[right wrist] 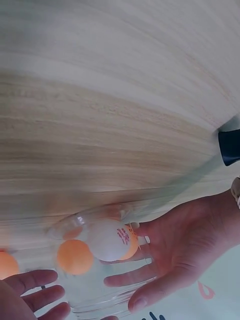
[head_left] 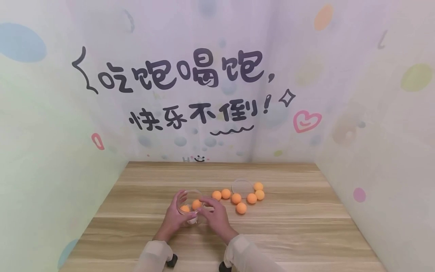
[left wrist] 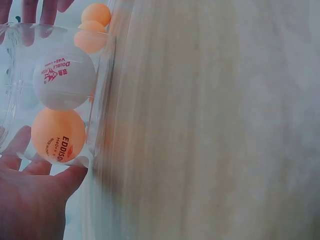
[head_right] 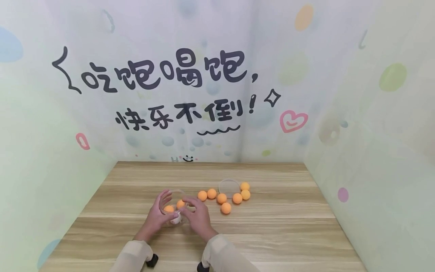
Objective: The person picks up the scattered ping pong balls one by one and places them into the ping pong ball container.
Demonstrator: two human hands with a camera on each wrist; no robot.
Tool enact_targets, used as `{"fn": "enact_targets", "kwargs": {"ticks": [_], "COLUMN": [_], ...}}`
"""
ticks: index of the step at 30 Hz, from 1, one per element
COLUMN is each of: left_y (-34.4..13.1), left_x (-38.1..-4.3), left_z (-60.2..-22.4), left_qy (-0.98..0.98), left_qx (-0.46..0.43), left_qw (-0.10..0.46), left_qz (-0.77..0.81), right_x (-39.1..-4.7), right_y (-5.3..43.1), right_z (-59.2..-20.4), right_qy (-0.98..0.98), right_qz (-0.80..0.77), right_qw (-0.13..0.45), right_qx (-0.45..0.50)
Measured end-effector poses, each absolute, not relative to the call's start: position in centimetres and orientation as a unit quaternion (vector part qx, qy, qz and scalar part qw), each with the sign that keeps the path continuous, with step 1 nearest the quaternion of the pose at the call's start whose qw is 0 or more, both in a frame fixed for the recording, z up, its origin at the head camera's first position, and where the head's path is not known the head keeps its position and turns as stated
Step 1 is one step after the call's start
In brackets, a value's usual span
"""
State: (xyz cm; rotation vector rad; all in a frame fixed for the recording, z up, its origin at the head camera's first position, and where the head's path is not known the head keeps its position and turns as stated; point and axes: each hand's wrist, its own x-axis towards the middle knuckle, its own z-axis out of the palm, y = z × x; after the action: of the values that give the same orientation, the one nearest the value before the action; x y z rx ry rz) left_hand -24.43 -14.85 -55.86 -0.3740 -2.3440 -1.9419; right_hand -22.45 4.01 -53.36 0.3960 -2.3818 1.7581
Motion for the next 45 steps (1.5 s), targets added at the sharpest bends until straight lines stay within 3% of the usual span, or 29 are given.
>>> {"fn": "enact_targets", "kwargs": {"ticks": [23, 35, 45], "left_y": [-15.0, -14.5, -14.7], "left_x": [-24.3, -22.8, -23.6], "left_z": [-55.6, -52.6, -54.0], "left_qy": [-0.772, -0.771, -0.771], "left_qx": [-0.109, -0.113, -0.113], "left_qw": [0.026, 0.012, 0.017], "left_qz": [-0.625, -0.626, -0.626], "right_x": [-21.5, -21.5, -21.3], "right_y": [5.9, 7.1, 8.1], "right_z": [-54.0, -54.9, -55.3], "right_qy": [-0.793, -0.806, -0.818], "right_qz": [0.59, 0.576, 0.557], "right_qw": [0.049, 0.022, -0.002], "right_qx": [0.145, 0.136, 0.144]}}
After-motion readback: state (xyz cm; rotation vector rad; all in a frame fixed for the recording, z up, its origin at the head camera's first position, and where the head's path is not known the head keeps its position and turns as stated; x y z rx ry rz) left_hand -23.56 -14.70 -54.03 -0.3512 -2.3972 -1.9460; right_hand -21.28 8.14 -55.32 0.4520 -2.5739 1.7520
